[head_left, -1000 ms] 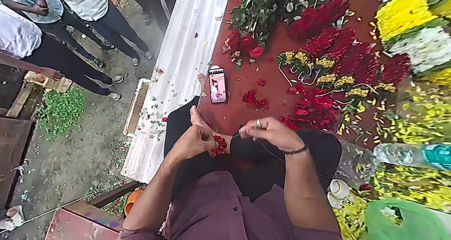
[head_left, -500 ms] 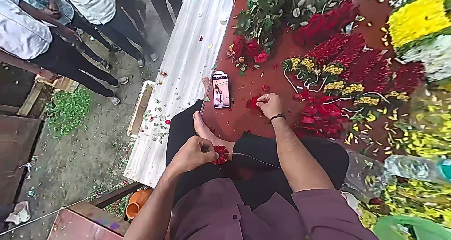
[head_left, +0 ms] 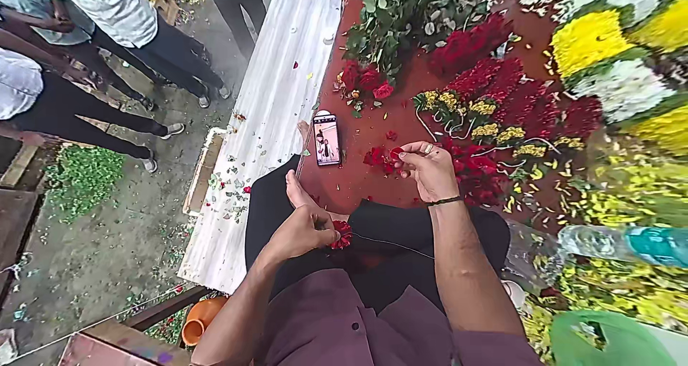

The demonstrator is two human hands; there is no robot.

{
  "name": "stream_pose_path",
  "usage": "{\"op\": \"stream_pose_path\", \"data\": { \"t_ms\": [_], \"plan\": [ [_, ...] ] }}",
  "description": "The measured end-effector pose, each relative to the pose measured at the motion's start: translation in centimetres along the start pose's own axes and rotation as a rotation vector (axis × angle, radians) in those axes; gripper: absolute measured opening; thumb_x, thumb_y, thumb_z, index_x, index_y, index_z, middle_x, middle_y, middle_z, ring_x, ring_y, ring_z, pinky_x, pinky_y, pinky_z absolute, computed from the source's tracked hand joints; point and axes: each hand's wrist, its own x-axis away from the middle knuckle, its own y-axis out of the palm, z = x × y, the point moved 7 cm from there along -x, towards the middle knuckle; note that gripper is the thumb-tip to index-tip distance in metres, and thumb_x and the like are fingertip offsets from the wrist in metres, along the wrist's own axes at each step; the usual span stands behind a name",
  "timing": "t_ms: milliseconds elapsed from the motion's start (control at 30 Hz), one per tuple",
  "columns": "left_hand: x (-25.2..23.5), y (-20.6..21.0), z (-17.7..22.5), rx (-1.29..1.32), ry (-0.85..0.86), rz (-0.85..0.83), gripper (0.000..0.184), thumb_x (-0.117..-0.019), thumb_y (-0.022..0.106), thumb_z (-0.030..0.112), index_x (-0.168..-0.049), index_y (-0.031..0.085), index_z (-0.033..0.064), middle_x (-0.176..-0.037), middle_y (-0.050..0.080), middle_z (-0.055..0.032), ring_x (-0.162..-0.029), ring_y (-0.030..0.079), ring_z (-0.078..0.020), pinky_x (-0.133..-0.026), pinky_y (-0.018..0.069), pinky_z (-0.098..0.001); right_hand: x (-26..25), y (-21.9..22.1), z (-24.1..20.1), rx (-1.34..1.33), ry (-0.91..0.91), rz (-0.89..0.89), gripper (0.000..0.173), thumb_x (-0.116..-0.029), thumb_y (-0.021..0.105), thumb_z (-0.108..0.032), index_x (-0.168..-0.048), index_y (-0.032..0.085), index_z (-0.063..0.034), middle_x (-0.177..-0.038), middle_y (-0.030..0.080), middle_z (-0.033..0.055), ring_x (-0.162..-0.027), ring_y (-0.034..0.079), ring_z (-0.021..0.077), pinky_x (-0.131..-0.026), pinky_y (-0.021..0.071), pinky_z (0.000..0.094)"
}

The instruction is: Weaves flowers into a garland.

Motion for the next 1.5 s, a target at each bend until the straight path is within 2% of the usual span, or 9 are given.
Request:
{"op": "stream_pose_path", "data": {
  "t_ms": [267,333,467,633,833,1000,1100,1333,1500],
  "plan": [
    [0.6,-0.6,0.6,-0.028,-0.023,0.028,0.02,-0.0906,0.073,0.023,-0.076,0.07,0.0097,-0.063,0.061,0.0057,-0.055,0.055,-0.0029,-0.055,0.0466,-0.0248,3.8,2.3,0.4,-0.124,-0.083,-0.116,0.02,-0.0987,0.057,-0.002,-0.111,0.072,-0.0054,-0.098,0.073,0.0063,-0.072,0.067,0.0127,-0.063,0.0582,0.0278],
    [0.7,-0.8,0.7,-0.031,-0.03,0.041,0.02,-0.0907,0.073,0.024,-0.076,0.07,0.0098,-0.063,0.061,0.0055,-0.056,0.055,-0.0032,-0.055,0.0464,-0.0249,3.9,2.5,0.6,-0.113,-0.1,-0.136,0.022,-0.0976,0.059,0.0,-0.114,0.073,-0.0043,-0.099,0.073,0.0073,-0.073,0.067,0.0131,-0.065,0.0582,0.0282],
    [0.6,-0.6,0.7,-0.02,-0.03,0.043,0.02,-0.0909,0.072,0.022,-0.076,0.07,0.01,-0.063,0.062,0.0054,-0.056,0.056,-0.0032,-0.056,0.0473,-0.025,4.5,2.7,-0.3,0.032,-0.216,-0.154,0.032,-0.0853,0.073,0.005,-0.115,0.073,-0.0059,-0.102,0.074,0.0064,-0.08,0.069,0.0137,-0.07,0.0604,0.0295],
    [0.3,-0.3,0.7,-0.039,-0.018,0.049,0.021,-0.0909,0.072,0.023,-0.075,0.069,0.0097,-0.062,0.059,0.0056,-0.055,0.053,-0.0036,-0.054,0.0447,-0.0252,4.9,3.2,-1.1,0.108,-0.316,-0.099,0.015,-0.0904,0.075,-0.005,-0.106,0.075,-0.0076,-0.098,0.075,0.0026,-0.077,0.069,0.0112,-0.068,0.0597,0.0279],
    [0.0,-1.6,0.2,-0.18,-0.107,0.21,0.02,-0.0899,0.073,0.027,-0.079,0.072,0.0108,-0.067,0.064,0.0029,-0.06,0.058,-0.0067,-0.059,0.0499,-0.0315,6.2,4.6,-2.0,0.027,-0.346,-0.097,0.018,-0.0841,0.077,-0.001,-0.101,0.075,-0.0065,-0.095,0.073,0.0045,-0.075,0.068,0.0137,-0.065,0.0594,0.0298],
    [-0.3,-2.5,0.2,-0.248,-0.152,0.315,0.021,-0.0897,0.074,0.032,-0.078,0.073,0.014,-0.069,0.066,0.0034,-0.064,0.06,-0.0077,-0.063,0.051,-0.0352,7.7,5.7,-2.8,-0.119,-0.266,-0.139,0.042,-0.0778,0.077,0.006,-0.115,0.064,-0.0078,-0.093,0.073,0.0063,-0.079,0.071,0.016,-0.068,0.0615,0.0315],
    [-0.7,-2.8,-0.3,-0.225,-0.123,0.346,0.024,-0.0897,0.075,0.033,-0.075,0.074,0.0145,-0.066,0.066,0.0028,-0.06,0.06,-0.0087,-0.06,0.0515,-0.0369,9.2,6.8,-2.7,-0.213,-0.143,-0.209,0.049,-0.0772,0.077,0.006,-0.121,0.06,-0.0075,-0.087,0.073,0.0085,-0.072,0.069,0.0162,-0.063,0.06,0.0308],
    [-1.9,-1.5,0.0,-0.146,-0.068,0.234,0.016,-0.0974,0.066,0.017,-0.096,0.079,0.0089,-0.076,0.072,0.0003,-0.065,0.065,-0.0074,-0.065,0.0567,-0.0306,11.5,9.7,0.0,-0.151,0.079,-0.293,0.052,-0.074,0.084,0.003,-0.12,0.059,-0.0028,-0.079,0.073,0.0122,-0.058,0.065,0.0158,-0.049,0.0522,0.026],
    [-2.2,-0.9,0.5,-0.161,-0.038,0.171,0.018,-0.0928,0.074,0.029,-0.093,0.079,0.0117,-0.078,0.072,0.0012,-0.068,0.066,-0.0084,-0.067,0.0571,-0.0347,10.8,9.6,1.0,-0.031,0.076,-0.243,0.058,-0.0689,0.088,0.0,-0.119,0.06,-0.0052,-0.071,0.07,0.0071,-0.052,0.06,0.0123,-0.047,0.0497,0.0256]
  ]
}}
